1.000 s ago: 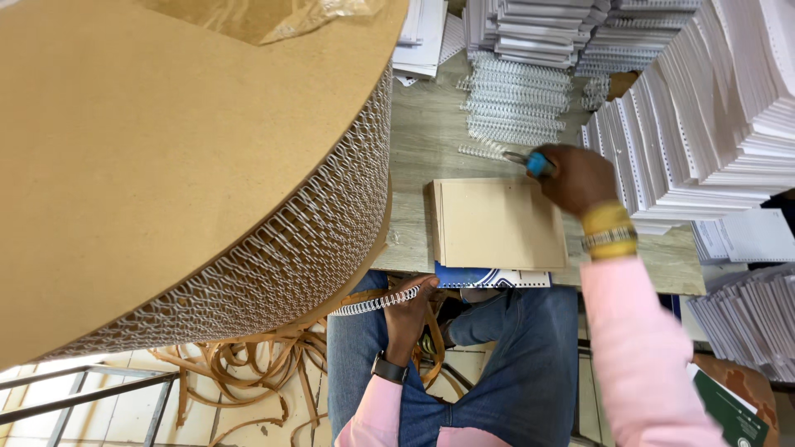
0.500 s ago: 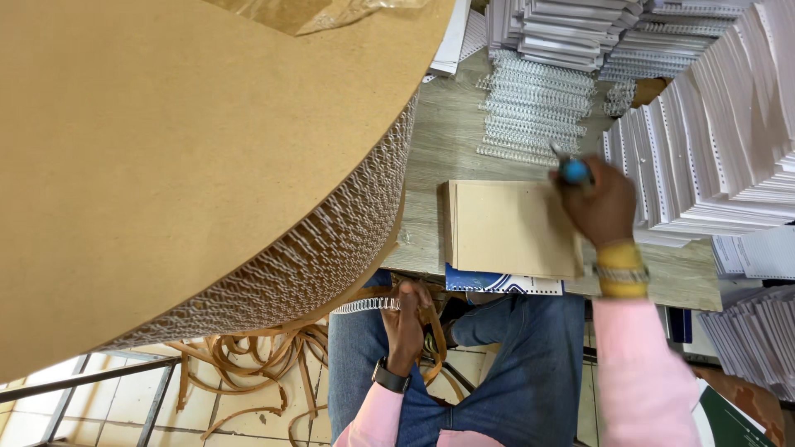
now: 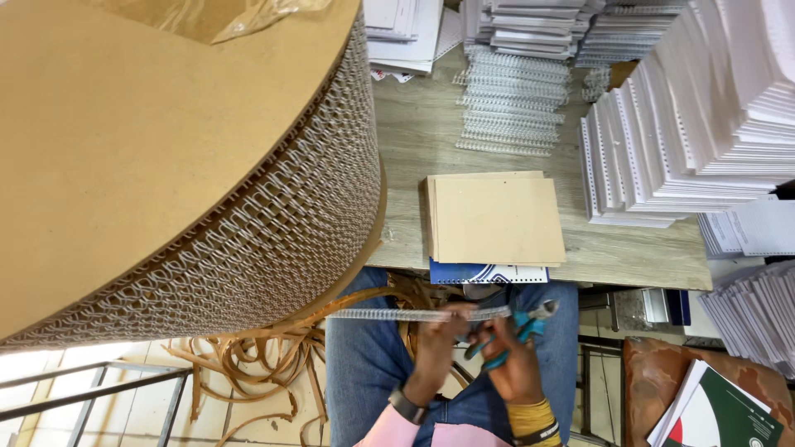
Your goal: The person sits on a chair and cuts a continuous metal spiral binding wire from a large roll using pliers. They measure the wire against a notebook on their lap, cut it to length, and place the finished pieces on the table.
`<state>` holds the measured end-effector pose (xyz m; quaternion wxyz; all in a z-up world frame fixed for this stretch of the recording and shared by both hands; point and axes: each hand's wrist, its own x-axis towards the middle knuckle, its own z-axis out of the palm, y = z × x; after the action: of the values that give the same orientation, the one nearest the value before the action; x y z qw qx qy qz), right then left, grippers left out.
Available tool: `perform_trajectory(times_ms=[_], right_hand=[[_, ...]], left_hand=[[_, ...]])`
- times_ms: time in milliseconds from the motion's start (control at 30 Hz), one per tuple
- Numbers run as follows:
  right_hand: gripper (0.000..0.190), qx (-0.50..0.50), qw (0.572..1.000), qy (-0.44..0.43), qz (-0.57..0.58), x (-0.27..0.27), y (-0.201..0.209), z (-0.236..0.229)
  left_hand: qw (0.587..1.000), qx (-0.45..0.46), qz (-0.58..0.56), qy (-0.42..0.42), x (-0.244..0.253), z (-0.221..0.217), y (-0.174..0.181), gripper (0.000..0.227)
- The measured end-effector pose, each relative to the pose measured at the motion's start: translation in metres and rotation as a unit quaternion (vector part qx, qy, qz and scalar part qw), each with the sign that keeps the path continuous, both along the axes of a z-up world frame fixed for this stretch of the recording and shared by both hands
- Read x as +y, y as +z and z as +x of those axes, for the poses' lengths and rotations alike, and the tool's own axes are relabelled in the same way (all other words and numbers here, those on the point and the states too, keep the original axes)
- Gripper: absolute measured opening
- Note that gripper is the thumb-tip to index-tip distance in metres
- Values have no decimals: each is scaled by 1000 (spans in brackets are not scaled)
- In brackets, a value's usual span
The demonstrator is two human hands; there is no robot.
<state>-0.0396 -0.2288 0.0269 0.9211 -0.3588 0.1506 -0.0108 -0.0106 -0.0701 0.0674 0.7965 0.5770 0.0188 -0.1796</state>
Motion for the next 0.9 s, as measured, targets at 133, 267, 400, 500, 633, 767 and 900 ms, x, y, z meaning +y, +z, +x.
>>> perform_trajectory(times_ms=[133, 267, 400, 500, 633, 767, 900], right_hand=[[10, 66, 993, -90, 32, -54, -26, 19], [15, 38, 992, -115, -20, -67, -15, 39], [14, 76, 992, -99, 1, -60, -25, 46], [13, 98, 990, -100, 34, -55, -32, 49], [11, 112, 985, -132, 21, -55, -43, 52], [14, 116, 980, -159, -28, -50, -45, 53], [18, 120, 976, -180, -38, -31, -22, 49]], left_hand=[[973, 150, -26, 173, 42, 6, -27, 37], [969, 56, -75, 231, 64, 10, -20, 31], [974, 4, 126, 186, 66, 11, -16, 42], [980, -27, 35, 196, 65, 18, -18, 25], [961, -3, 164, 221, 60, 28, 22, 14], [925, 18, 313, 213, 52, 38, 63, 51], [927, -7, 333, 174, 45, 47, 30, 10]])
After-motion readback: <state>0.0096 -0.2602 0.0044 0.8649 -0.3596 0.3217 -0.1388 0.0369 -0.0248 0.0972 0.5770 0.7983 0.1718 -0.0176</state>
